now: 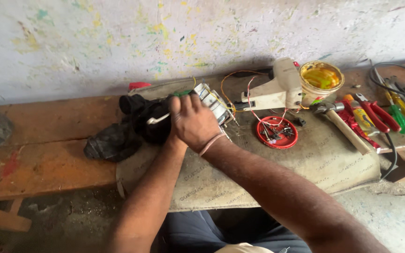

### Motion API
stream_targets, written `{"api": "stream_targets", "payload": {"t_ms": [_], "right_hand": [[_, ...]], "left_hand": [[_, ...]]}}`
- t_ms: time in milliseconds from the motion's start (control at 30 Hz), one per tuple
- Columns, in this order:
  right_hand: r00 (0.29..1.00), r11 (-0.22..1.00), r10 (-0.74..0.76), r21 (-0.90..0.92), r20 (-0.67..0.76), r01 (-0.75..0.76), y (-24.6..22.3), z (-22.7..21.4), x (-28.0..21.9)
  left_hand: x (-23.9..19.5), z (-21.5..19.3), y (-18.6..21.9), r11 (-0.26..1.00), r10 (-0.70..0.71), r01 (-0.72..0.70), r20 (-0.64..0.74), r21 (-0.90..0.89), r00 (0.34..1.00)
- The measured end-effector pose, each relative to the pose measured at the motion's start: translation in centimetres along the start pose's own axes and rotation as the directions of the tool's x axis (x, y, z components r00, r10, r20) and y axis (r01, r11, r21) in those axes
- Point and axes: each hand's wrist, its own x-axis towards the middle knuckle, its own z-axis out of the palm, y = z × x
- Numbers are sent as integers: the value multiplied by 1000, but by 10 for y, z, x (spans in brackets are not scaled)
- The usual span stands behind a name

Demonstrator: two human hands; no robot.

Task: The person repairs a blender motor by hand and using tools. They use a screwdriver and a wrench to loosen components, work on the internal wiring and motor housing, and tap parts into place using a small hammer.

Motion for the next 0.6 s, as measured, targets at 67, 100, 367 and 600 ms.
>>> {"api": "stream_targets", "payload": {"t_ms": [67,100,367,600], "right_hand": [[998,1000,-13,-27,59,15,-4,-1,-1],[996,999,-19,-39,89,23,-6,-2,0],[997,973,42,229,-67,-26,18,11,0],[821,74,377,870,428,-487,110,2,16]], "left_hand": [[0,-1,4,945,92,-90,10,315,996],[1,2,8,901,132,-122,6,417,991],[13,50,39,972,-226,233,-320,-16,920],[22,121,80,937,-345,281,-438,-206,830]]}}
